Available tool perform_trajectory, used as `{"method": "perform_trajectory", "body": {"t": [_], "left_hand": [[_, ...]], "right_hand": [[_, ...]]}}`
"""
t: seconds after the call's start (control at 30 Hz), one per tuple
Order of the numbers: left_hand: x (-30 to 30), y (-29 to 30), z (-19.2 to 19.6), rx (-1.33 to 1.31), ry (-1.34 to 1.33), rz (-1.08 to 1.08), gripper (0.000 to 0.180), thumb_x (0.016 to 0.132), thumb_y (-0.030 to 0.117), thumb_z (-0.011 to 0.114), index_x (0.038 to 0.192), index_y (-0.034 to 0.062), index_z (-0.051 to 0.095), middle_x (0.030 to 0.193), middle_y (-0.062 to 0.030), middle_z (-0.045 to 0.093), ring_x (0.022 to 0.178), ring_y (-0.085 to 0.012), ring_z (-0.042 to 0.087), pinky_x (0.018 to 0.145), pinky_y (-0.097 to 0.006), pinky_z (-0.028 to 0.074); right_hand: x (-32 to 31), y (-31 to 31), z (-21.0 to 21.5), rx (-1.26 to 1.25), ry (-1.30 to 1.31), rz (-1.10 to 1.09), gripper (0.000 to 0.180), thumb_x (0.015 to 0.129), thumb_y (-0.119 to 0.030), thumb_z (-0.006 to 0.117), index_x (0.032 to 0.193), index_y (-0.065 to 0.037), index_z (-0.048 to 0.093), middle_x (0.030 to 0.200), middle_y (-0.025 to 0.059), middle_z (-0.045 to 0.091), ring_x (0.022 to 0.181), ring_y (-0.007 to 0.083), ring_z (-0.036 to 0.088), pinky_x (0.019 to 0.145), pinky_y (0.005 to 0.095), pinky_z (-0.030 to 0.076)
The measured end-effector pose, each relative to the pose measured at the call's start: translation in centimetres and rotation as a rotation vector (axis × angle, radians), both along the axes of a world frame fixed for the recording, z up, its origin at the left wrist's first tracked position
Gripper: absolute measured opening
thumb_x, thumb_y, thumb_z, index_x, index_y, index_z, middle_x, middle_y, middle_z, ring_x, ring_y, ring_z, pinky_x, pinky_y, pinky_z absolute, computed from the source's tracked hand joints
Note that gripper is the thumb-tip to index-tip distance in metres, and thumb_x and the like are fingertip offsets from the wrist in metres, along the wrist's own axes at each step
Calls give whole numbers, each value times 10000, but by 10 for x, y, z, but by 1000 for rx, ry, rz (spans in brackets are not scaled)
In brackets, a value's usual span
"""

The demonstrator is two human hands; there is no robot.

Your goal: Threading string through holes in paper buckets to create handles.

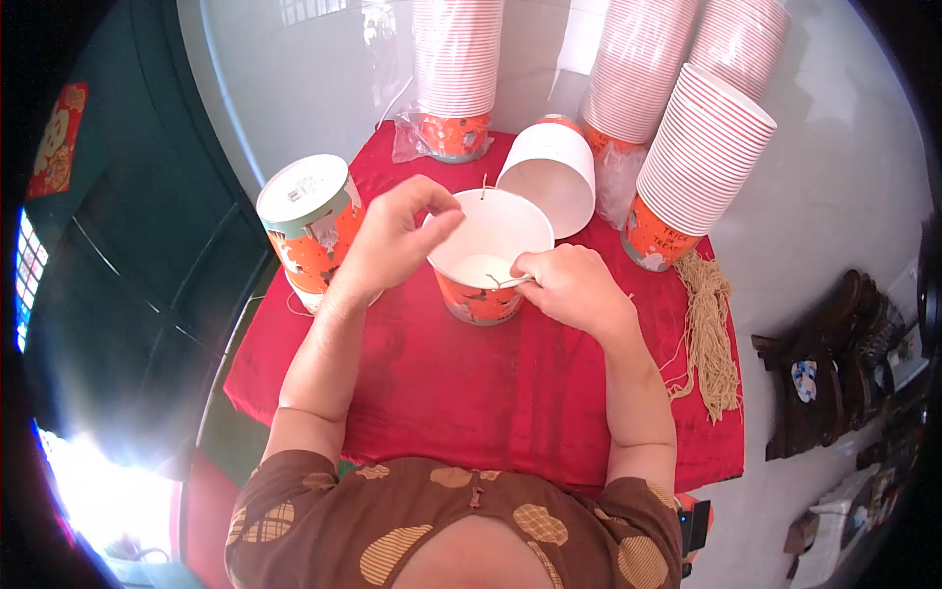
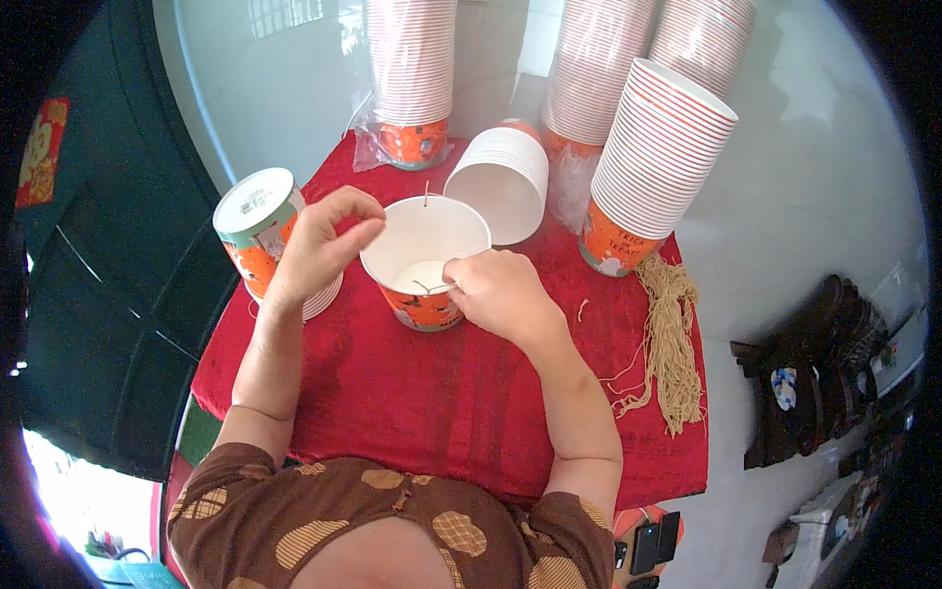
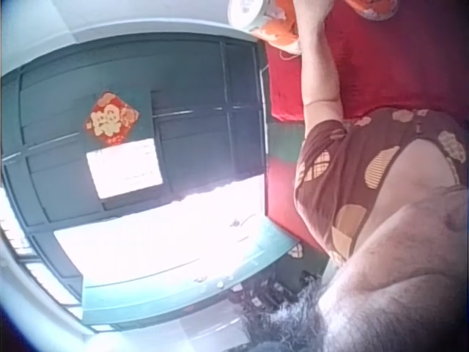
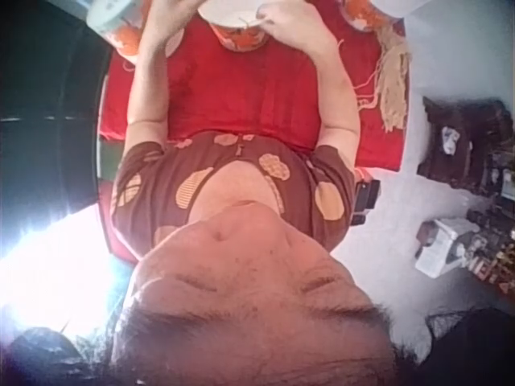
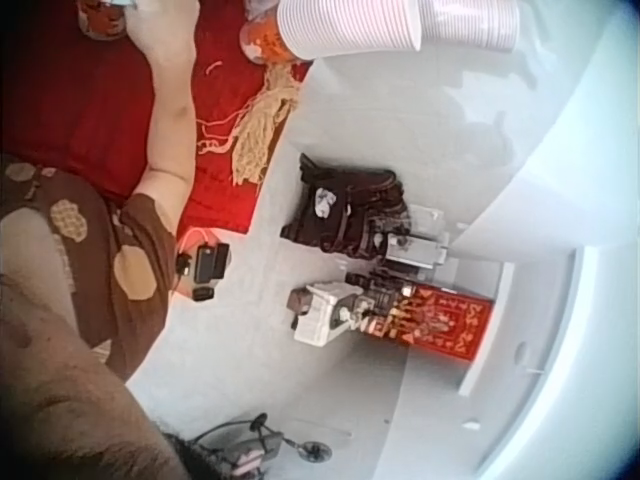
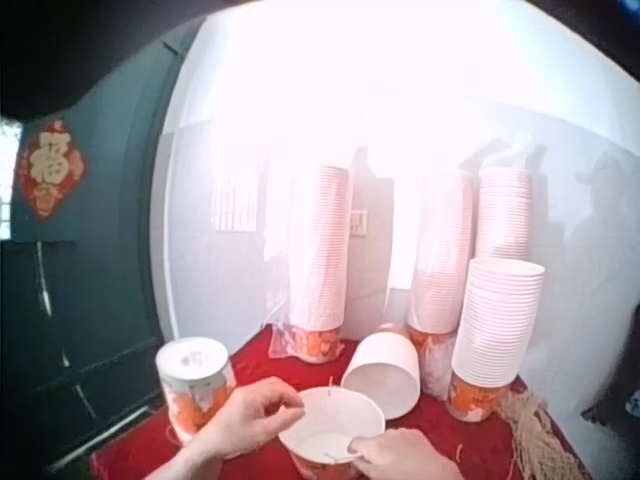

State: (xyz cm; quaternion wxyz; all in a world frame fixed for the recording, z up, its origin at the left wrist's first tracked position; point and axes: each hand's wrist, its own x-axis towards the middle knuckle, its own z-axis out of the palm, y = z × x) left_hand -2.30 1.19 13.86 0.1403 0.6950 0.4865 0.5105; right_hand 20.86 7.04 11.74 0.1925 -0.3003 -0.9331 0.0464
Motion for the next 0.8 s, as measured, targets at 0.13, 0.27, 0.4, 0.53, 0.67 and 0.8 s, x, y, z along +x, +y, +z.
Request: {"method": "perform_trajectory", "body": {"t": [0.13,0.27,0.4,0.53,0.67,0.8], "left_hand": [[-14,4,2,-4,-75,101,132,881,95,648,952,-16,644,918,-58,643,869,-128,603,774,-283,487],[-19,4,1,118,-132,193,215,886,119,647,1038,-32,630,992,-97,635,911,-151,599,805,-294,487],[-18,9,1,119,-157,422,385,901,173,646,1197,-58,559,1145,-144,599,977,-185,602,862,-314,484],[-14,10,0,52,-303,368,463,937,224,617,1275,-67,493,1214,-163,567,964,-195,622,827,-318,512],[1,2,7,-145,-620,35,502,984,287,557,1320,-65,432,1202,-173,562,894,-222,671,638,-295,568],[5,5,4,-98,-787,-123,432,998,318,533,1228,-42,469,1108,-163,595,800,-261,704,547,-283,583]], "right_hand": [[-2,6,-3,168,-37,69,113,805,-181,668,833,-73,687,736,135,664,686,329,649,613,418,514],[2,5,7,213,232,95,125,819,-179,659,773,-64,651,681,141,629,632,342,621,568,427,484],[-2,3,9,236,563,30,110,839,-119,678,775,-39,637,611,140,582,523,280,578,482,367,428],[-13,2,6,366,835,42,32,838,5,687,820,7,660,537,116,525,423,154,516,426,288,368],[-17,-1,6,385,892,48,39,832,19,691,813,21,658,528,94,511,422,131,500,424,281,361],[-21,-3,5,423,913,87,66,803,-6,722,810,-12,656,553,102,568,465,225,587,437,317,422]]}}
